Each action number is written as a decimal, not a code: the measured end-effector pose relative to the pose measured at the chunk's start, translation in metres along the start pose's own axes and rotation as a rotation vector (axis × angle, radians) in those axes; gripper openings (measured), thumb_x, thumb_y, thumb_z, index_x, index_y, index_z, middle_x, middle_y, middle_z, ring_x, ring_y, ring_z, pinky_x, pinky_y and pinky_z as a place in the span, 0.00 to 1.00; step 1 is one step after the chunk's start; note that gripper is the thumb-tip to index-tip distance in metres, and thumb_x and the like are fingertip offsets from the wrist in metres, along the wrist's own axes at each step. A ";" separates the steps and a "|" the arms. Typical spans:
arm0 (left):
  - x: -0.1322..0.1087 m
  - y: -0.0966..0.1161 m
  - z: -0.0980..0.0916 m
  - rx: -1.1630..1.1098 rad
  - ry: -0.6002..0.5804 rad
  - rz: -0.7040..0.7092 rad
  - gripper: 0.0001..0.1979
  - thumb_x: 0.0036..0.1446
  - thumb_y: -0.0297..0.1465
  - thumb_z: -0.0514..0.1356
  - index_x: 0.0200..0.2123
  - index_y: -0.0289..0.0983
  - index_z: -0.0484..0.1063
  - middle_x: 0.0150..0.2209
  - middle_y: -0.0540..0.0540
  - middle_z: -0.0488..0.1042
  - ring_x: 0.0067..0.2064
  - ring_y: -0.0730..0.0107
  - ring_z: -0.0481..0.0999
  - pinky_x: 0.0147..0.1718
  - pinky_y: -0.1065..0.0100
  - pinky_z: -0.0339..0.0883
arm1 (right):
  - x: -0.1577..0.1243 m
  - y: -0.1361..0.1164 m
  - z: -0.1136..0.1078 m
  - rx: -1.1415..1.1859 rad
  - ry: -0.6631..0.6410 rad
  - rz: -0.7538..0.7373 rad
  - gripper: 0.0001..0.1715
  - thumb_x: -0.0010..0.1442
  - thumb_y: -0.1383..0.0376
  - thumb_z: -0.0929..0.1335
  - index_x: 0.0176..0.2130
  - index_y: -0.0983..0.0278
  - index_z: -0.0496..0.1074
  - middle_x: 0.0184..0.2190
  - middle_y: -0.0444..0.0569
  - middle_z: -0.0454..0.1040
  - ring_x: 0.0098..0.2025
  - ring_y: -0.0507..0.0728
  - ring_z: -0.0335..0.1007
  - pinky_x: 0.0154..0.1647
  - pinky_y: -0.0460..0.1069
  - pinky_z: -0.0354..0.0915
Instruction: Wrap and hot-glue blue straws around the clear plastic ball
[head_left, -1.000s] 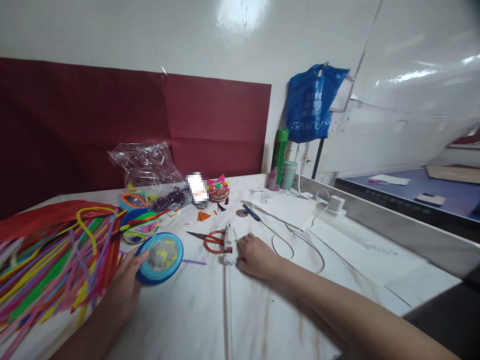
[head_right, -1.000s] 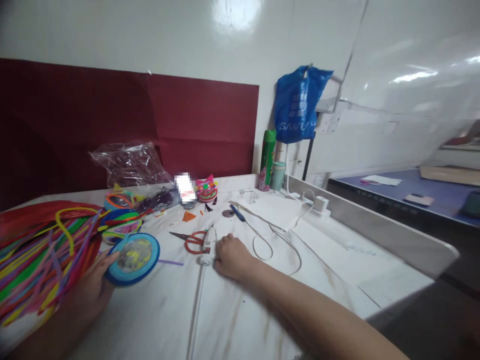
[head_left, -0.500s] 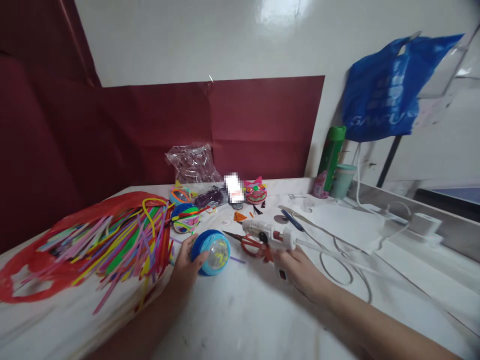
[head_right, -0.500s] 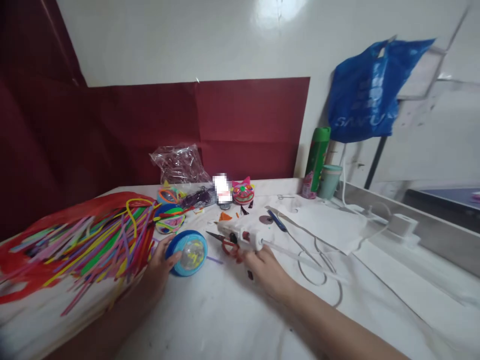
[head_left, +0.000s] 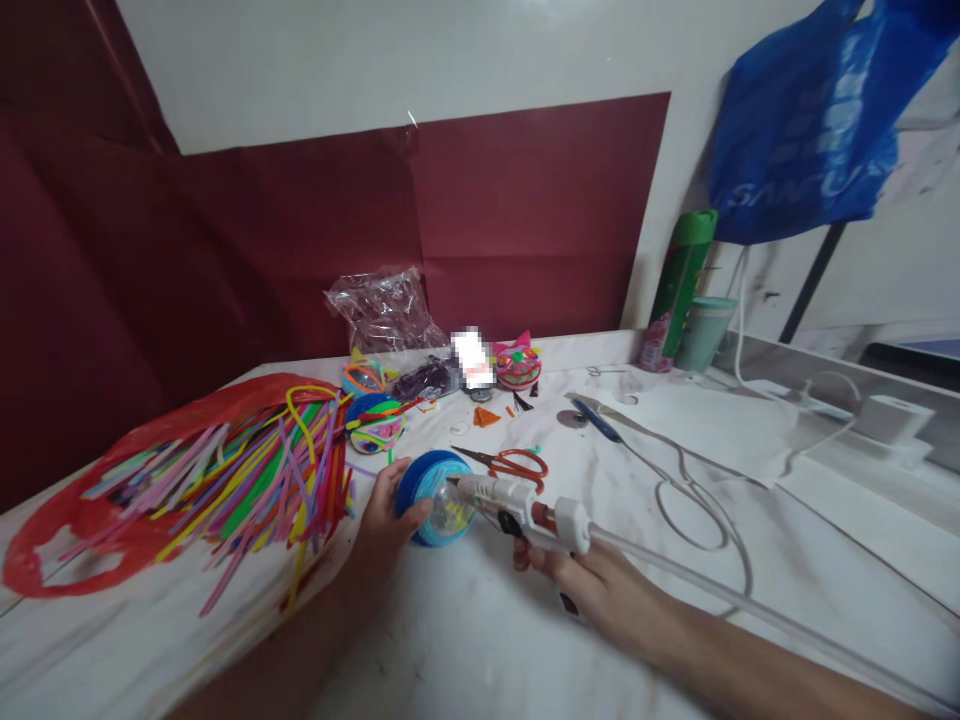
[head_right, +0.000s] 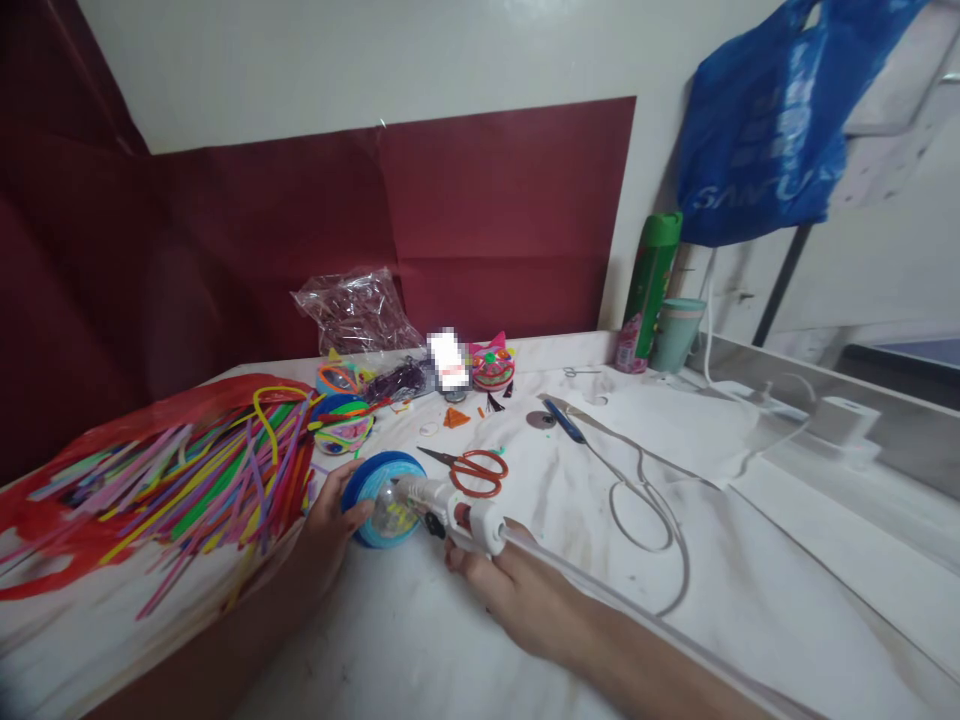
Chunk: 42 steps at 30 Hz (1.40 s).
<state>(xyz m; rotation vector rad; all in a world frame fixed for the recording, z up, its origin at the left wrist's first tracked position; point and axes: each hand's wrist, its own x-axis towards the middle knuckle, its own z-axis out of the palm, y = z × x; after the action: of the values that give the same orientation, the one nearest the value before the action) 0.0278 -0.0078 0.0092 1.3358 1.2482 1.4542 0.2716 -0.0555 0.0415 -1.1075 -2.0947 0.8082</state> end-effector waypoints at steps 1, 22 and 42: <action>0.000 0.001 0.000 -0.004 -0.006 -0.001 0.31 0.41 0.39 0.65 0.50 0.37 0.63 0.50 0.41 0.70 0.51 0.53 0.70 0.47 0.60 0.64 | 0.000 0.000 0.000 -0.007 -0.002 -0.013 0.17 0.60 0.61 0.56 0.32 0.61 0.70 0.30 0.45 0.71 0.31 0.54 0.66 0.37 0.47 0.65; -0.002 0.003 0.002 -0.020 -0.032 -0.004 0.32 0.40 0.39 0.67 0.49 0.38 0.64 0.48 0.42 0.72 0.50 0.53 0.71 0.46 0.61 0.65 | -0.003 0.007 0.002 -0.021 0.026 -0.075 0.16 0.61 0.62 0.56 0.32 0.62 0.69 0.31 0.45 0.72 0.31 0.53 0.66 0.37 0.46 0.64; -0.004 0.009 0.005 -0.021 0.004 0.002 0.31 0.38 0.39 0.67 0.48 0.37 0.65 0.47 0.41 0.72 0.49 0.53 0.71 0.45 0.61 0.65 | -0.003 0.007 0.003 0.052 0.021 -0.064 0.18 0.59 0.63 0.54 0.30 0.63 0.69 0.31 0.47 0.72 0.34 0.54 0.67 0.37 0.47 0.65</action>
<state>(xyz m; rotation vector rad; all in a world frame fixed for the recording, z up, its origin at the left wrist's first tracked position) 0.0336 -0.0130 0.0170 1.3206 1.2313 1.4679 0.2740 -0.0554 0.0336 -1.0123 -2.0695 0.8118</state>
